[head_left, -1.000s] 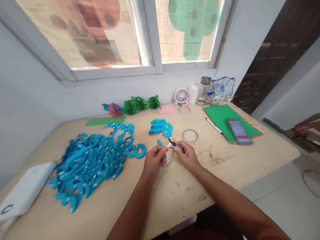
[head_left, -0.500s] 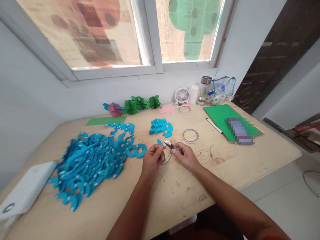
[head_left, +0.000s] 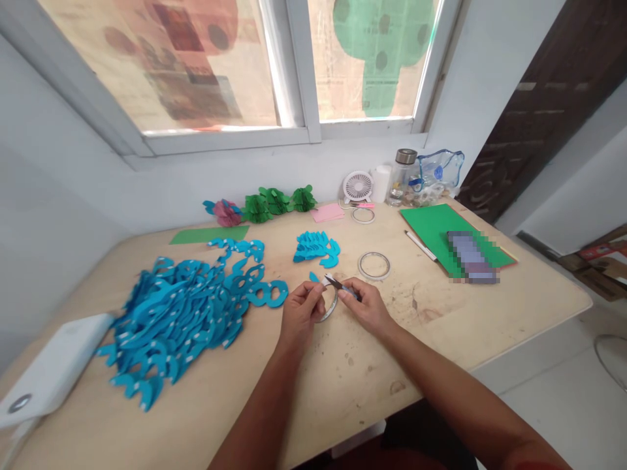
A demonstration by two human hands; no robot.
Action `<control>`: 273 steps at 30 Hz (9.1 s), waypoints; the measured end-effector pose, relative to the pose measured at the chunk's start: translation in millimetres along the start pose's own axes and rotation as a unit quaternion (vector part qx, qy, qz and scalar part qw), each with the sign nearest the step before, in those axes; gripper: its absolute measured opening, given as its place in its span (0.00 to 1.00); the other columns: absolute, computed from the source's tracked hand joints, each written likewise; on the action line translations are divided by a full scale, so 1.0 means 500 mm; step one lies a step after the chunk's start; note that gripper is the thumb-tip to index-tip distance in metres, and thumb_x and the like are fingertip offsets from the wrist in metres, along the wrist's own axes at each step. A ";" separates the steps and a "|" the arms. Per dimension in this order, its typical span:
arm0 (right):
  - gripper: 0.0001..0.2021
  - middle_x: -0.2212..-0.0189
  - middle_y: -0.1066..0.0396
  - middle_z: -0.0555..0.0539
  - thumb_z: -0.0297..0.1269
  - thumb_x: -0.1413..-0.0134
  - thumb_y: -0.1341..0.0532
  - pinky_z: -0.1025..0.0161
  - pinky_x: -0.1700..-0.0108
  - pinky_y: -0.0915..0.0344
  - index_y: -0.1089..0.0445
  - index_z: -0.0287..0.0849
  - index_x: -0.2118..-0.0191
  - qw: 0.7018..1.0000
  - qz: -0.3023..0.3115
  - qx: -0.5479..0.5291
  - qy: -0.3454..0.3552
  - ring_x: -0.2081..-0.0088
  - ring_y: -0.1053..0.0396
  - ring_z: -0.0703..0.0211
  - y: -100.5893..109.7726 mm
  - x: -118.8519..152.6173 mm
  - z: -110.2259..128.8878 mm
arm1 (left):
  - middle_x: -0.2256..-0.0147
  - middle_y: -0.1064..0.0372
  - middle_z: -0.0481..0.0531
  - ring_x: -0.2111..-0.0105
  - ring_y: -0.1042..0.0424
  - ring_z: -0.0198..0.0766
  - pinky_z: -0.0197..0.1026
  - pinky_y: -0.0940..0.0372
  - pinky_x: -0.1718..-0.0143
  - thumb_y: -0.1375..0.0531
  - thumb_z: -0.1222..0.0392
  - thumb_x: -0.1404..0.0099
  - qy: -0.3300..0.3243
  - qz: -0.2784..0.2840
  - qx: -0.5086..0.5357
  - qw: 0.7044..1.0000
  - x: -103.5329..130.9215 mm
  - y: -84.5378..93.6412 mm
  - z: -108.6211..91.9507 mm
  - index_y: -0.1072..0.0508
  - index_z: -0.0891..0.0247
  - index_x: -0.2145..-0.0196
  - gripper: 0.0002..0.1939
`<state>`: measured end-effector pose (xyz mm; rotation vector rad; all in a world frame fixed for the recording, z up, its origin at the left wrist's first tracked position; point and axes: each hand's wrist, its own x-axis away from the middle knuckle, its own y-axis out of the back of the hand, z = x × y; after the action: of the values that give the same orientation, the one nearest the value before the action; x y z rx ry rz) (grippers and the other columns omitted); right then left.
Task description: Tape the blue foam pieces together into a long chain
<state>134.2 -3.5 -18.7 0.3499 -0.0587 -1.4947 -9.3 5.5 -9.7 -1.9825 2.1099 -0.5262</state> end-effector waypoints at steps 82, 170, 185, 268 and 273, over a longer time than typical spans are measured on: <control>0.12 0.79 0.37 0.54 0.44 0.49 0.43 0.69 0.73 0.42 0.34 0.40 0.64 0.975 -0.194 0.098 0.050 0.78 0.39 0.66 0.033 0.003 0.023 | 0.71 0.27 0.53 0.70 0.27 0.42 0.38 0.39 0.71 0.52 0.59 0.35 -0.238 0.086 -0.638 0.727 -0.005 -0.057 0.005 0.33 0.62 0.56 0.14; 0.10 0.75 0.31 0.51 0.42 0.49 0.42 0.68 0.73 0.47 0.33 0.44 0.62 0.939 0.076 0.315 0.117 0.73 0.34 0.62 -0.002 0.008 -0.012 | 0.75 0.31 0.46 0.75 0.31 0.34 0.36 0.35 0.72 0.37 0.59 0.51 -0.129 -0.090 -0.169 0.973 -0.018 0.036 0.020 0.32 0.64 0.65 0.15; 0.09 0.74 0.30 0.50 0.42 0.47 0.44 0.68 0.73 0.49 0.35 0.43 0.64 0.928 0.077 0.347 0.117 0.73 0.34 0.61 0.001 0.007 -0.014 | 0.65 0.30 0.53 0.64 0.28 0.38 0.41 0.33 0.63 0.41 0.61 0.45 -0.152 -0.029 -0.169 0.973 -0.018 0.042 0.024 0.37 0.62 0.50 0.24; 0.11 0.71 0.29 0.48 0.43 0.46 0.44 0.67 0.71 0.48 0.35 0.43 0.61 0.917 0.105 0.382 0.036 0.69 0.32 0.59 -0.001 0.008 -0.007 | 0.47 0.42 0.57 0.67 0.32 0.32 0.41 0.33 0.57 0.52 0.76 0.45 -0.349 0.019 -0.448 0.823 0.003 0.019 0.022 0.41 0.60 0.45 0.30; 0.11 0.71 0.29 0.48 0.43 0.46 0.44 0.67 0.70 0.48 0.35 0.43 0.61 0.919 0.102 0.377 0.042 0.70 0.32 0.58 -0.003 0.008 -0.010 | 0.46 0.43 0.57 0.67 0.32 0.31 0.41 0.33 0.58 0.52 0.77 0.45 -0.336 0.019 -0.432 0.837 0.001 0.020 0.024 0.41 0.58 0.44 0.31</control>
<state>134.3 -6.7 -24.4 0.9972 -0.5977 -1.1969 -14.0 3.8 -24.2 -1.9961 2.0049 1.1875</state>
